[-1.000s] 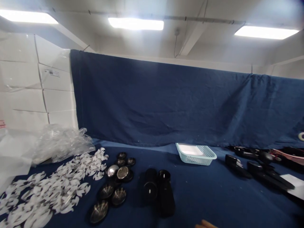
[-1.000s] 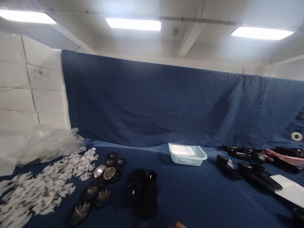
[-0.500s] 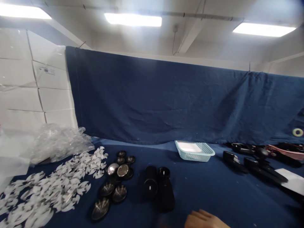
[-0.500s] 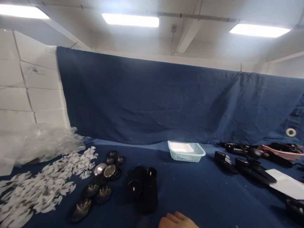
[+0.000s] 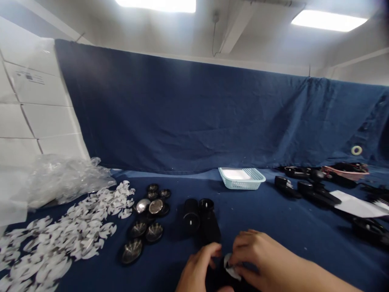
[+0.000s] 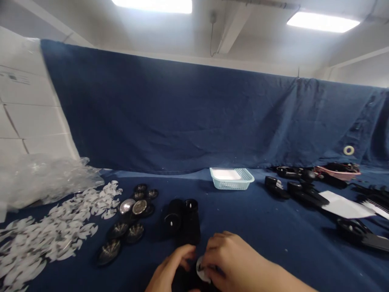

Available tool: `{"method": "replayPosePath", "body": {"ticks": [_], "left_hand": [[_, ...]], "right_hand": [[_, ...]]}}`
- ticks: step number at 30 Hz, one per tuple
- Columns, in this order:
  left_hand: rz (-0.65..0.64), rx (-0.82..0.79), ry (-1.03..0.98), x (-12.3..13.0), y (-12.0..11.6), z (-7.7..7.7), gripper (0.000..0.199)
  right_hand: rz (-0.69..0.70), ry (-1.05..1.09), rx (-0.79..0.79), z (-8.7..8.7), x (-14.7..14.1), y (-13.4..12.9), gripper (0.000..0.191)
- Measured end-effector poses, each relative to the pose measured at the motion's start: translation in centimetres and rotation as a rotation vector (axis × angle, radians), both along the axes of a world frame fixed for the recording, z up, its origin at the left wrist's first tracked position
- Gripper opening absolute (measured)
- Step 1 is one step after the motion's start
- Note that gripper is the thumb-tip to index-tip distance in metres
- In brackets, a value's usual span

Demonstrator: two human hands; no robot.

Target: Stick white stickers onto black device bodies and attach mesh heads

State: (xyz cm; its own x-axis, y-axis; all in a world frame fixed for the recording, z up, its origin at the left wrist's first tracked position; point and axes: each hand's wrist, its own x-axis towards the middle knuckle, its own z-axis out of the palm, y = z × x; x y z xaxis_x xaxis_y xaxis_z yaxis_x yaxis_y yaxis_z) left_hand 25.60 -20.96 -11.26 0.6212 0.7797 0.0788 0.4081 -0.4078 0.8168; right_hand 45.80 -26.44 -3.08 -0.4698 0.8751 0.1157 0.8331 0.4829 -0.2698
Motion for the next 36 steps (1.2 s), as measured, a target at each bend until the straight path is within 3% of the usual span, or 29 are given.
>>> {"method": "replayPosePath", "body": {"ticks": [5, 10, 12, 16, 22, 31, 36], "left_hand": [[-0.018, 0.101, -0.012, -0.1, -0.3, -0.1, 0.068], [0.017, 0.182, -0.091, -0.3, -0.3, -0.5, 0.055], [-0.017, 0.137, -0.048, -0.5, -0.5, 0.0, 0.055], [-0.136, 0.024, 0.127, -0.3, -0.7, 0.9, 0.076], [-0.180, 0.069, 0.244, 0.3, -0.7, 0.4, 0.077], [-0.221, 0.087, 0.255, 0.5, -0.7, 0.4, 0.084], [-0.177, 0.090, 0.289, 0.6, -0.8, 0.6, 0.072]], "right_hand": [[-0.017, 0.191, -0.128, 0.3, 0.6, 0.4, 0.021], [0.004, 0.230, -0.132, 0.1, 0.4, 0.2, 0.023], [-0.007, 0.245, -0.136, 0.1, 0.3, 0.1, 0.023], [-0.019, 0.293, -0.184, 0.1, 0.4, -0.1, 0.023], [-0.003, 0.340, -0.243, 0.3, 0.5, -0.3, 0.017], [0.157, 0.159, -0.150, 0.2, 0.7, -0.4, 0.019], [0.104, 0.056, -0.156, 1.1, -0.2, -0.6, 0.017]]}}
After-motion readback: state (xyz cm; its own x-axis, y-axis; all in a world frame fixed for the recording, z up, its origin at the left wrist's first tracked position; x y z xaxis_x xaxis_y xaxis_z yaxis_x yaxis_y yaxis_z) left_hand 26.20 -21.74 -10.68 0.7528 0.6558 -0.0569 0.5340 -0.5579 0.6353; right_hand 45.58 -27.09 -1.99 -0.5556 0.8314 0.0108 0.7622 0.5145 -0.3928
